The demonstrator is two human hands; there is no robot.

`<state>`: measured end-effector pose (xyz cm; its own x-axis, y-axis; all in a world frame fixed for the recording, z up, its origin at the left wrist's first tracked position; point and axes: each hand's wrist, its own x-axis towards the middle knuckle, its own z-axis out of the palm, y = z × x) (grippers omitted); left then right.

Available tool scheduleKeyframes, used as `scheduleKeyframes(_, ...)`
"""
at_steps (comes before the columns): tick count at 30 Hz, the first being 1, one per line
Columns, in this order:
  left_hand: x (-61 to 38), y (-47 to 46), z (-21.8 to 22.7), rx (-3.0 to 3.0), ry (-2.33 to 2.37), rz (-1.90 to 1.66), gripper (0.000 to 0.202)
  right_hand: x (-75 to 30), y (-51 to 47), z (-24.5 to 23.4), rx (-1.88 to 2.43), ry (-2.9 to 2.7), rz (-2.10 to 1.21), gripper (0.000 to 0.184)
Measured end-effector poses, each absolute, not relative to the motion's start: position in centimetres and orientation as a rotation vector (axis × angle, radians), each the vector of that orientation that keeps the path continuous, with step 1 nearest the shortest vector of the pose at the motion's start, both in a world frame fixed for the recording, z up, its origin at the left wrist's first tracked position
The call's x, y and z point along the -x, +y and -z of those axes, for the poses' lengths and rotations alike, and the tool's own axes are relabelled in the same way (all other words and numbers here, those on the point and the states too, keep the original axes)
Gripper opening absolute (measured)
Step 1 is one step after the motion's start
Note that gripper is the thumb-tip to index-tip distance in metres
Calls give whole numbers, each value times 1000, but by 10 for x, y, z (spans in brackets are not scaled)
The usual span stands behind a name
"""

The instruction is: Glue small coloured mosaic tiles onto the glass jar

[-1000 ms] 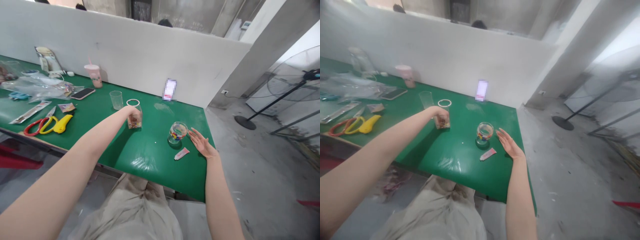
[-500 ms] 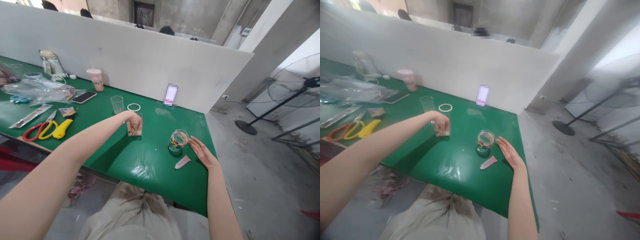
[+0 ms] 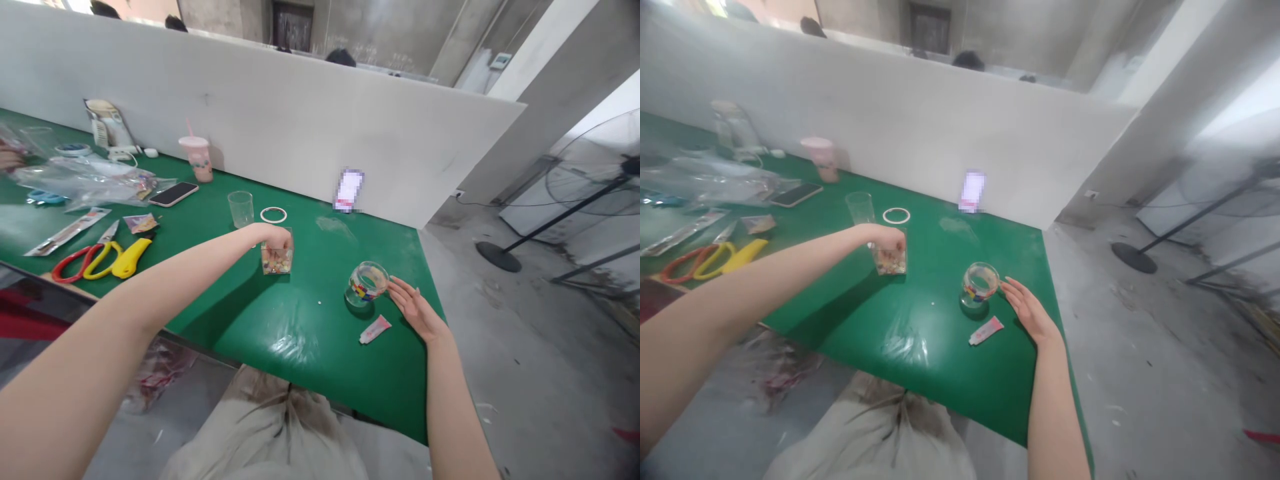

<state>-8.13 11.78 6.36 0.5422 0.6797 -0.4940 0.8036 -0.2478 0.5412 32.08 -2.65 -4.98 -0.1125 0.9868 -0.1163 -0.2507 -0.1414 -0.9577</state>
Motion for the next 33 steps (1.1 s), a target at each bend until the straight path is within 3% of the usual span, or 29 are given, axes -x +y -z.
scheduleKeyframes(5, 75, 110, -79, -2186, 1274, 435, 13, -321, -27, 51, 1067, -1067, -1449, 48)
scheduleKeyframes(11, 72, 96, -99, -2404, 1363, 360, 21, -323, -27, 55, 1046, -1114, -1436, 49)
scheduleKeyframes(15, 80, 74, -116, -2458, 1496, 77, 25, -322, -28, 53, 1081, -1124, -1420, 51)
scheduleKeyframes(17, 82, 58, -119, -2235, 1584, -428, 26, -318, -29, 49, 1107, -1141, -1400, 50)
scheduleKeyframes(18, 81, 50, -116, -2004, 1540, -699, 28, -316, -29, 47, 1119, -1146, -1386, 49)
scheduleKeyframes(20, 75, 31, -104, -1576, 1312, -908, 27, -312, -30, 44, 1134, -1153, -1360, 49)
scheduleKeyframes(24, 52, -10, -55, -1063, 964, -723, 18, -308, -30, 43, 1169, -1204, -1313, 51)
scheduleKeyframes(27, 38, -37, -21, -805, 803, -635, 23, -307, -30, 45, 1178, -1219, -1292, 52)
scheduleKeyframes(33, 34, -62, 0, -629, 720, -648, 31, -302, -33, 43, 1172, -1225, -1238, 56)
